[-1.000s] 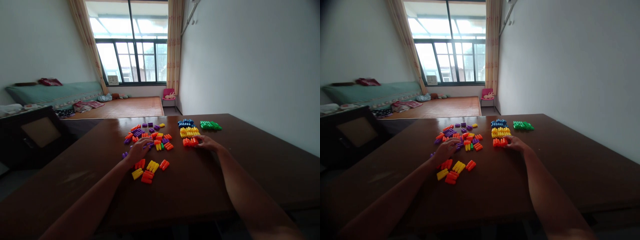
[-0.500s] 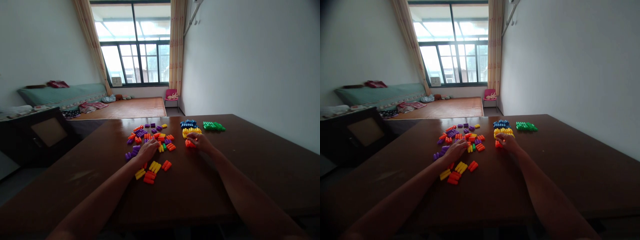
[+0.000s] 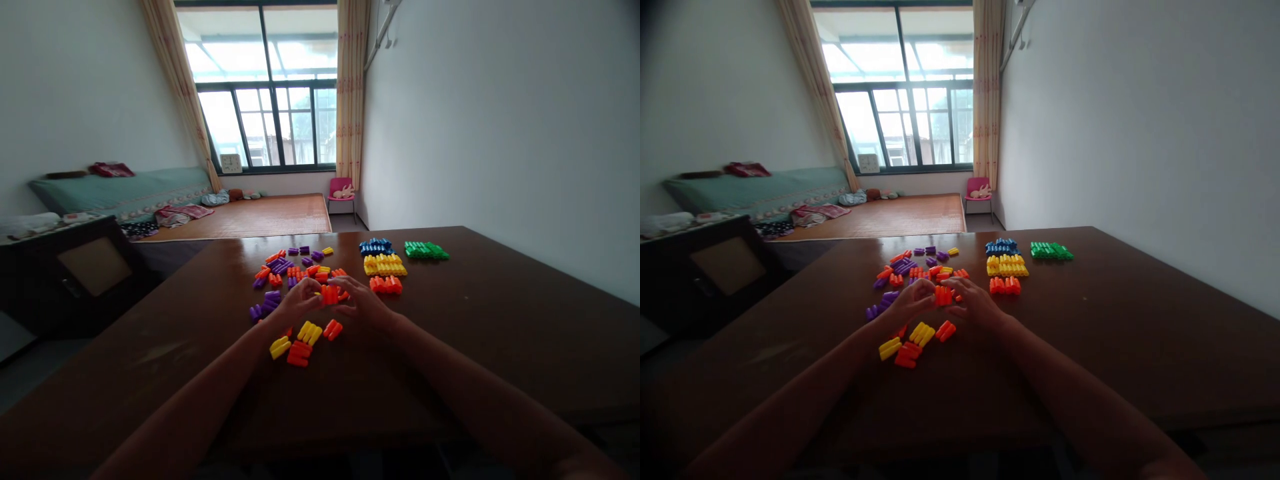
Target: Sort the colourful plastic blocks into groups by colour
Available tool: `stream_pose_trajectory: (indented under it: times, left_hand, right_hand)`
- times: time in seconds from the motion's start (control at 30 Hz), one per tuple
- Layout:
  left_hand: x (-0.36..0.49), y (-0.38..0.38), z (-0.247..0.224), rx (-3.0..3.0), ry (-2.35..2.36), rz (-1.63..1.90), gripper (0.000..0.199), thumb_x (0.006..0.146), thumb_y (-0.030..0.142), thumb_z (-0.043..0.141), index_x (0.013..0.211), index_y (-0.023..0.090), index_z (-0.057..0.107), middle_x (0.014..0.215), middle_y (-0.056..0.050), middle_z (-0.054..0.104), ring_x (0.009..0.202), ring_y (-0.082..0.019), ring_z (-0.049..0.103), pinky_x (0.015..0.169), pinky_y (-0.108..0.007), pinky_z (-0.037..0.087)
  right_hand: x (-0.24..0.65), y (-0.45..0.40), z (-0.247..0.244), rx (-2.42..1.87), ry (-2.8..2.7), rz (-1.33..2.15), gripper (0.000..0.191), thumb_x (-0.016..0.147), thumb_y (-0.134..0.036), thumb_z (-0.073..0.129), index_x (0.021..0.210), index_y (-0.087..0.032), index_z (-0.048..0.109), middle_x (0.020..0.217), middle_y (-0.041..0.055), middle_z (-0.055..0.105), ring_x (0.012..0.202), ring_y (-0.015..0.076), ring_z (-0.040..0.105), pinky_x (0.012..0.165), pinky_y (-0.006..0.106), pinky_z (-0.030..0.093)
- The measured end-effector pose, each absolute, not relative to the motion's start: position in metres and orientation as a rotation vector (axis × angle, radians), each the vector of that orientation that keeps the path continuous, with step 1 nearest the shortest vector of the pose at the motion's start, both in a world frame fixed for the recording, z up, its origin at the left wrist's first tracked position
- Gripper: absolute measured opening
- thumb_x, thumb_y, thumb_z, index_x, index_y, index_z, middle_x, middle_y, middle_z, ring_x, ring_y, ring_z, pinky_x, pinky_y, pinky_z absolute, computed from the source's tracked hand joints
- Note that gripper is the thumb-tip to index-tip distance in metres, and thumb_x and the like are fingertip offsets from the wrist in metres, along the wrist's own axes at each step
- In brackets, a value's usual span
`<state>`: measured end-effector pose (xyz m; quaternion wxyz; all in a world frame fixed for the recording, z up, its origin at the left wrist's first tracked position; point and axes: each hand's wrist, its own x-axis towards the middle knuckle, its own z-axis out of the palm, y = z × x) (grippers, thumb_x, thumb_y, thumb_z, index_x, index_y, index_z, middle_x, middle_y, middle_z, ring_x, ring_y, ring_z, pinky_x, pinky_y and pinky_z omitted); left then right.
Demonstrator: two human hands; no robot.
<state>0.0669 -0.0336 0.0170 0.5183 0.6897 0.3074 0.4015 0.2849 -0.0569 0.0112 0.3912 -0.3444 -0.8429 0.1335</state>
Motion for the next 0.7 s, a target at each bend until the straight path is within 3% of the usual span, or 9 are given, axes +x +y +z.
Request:
stream_pose_trajectory:
  times: [0.13, 0.27, 0.5, 0.7]
  left_hand:
    - [0.063, -0.042, 0.021, 1.612, 0.713, 0.903, 0.037, 0.075, 0.043, 0.072, 0.096, 0.016, 0.056, 0.099, -0.006, 0.064, 0.090, -0.019, 0.065, 0.078, -0.034, 0.054]
    - [0.044, -0.035, 0.028, 1.655, 0.825, 0.892, 0.039, 0.074, 0.045, 0.071, 0.099, 0.017, 0.062, 0.098, -0.009, 0.068, 0.097, -0.024, 0.066, 0.078, -0.035, 0.054]
    - [0.013, -0.017, 0.038, 1.614, 1.003, 1.129, 0.042, 0.069, 0.051, 0.073, 0.091, 0.016, 0.068, 0.093, -0.008, 0.072, 0.089, -0.023, 0.068, 0.077, -0.035, 0.056]
    - [0.007, -0.014, 0.038, 1.607, 1.050, 1.179, 0.039, 0.068, 0.050, 0.074, 0.087, 0.016, 0.070, 0.083, -0.007, 0.072, 0.086, -0.023, 0.068, 0.074, -0.036, 0.057]
  right_hand:
    - [0.281, -0.057, 0.018, -0.829, -2.161, 0.272, 0.052, 0.081, -0.027, 0.066, 0.131, -0.032, 0.052, 0.129, 0.0063, 0.055, 0.120, 0.0230, 0.051, 0.101, 0.041, 0.043]
    - [0.333, -0.041, 0.032, -1.025, -2.032, 0.262, 0.046, 0.077, -0.033, 0.069, 0.122, -0.028, 0.061, 0.121, 0.0079, 0.057, 0.114, 0.0241, 0.055, 0.098, 0.043, 0.046]
    - [0.479, -0.022, 0.020, -1.562, -1.740, 0.742, 0.053, 0.062, -0.043, 0.076, 0.108, -0.018, 0.068, 0.100, 0.0093, 0.071, 0.093, 0.0261, 0.065, 0.083, 0.037, 0.054]
    - [0.493, -0.017, -0.002, -1.664, -1.786, 0.835, 0.050, 0.055, -0.038, 0.079, 0.100, -0.018, 0.072, 0.099, 0.0090, 0.073, 0.095, 0.0284, 0.066, 0.088, 0.038, 0.051]
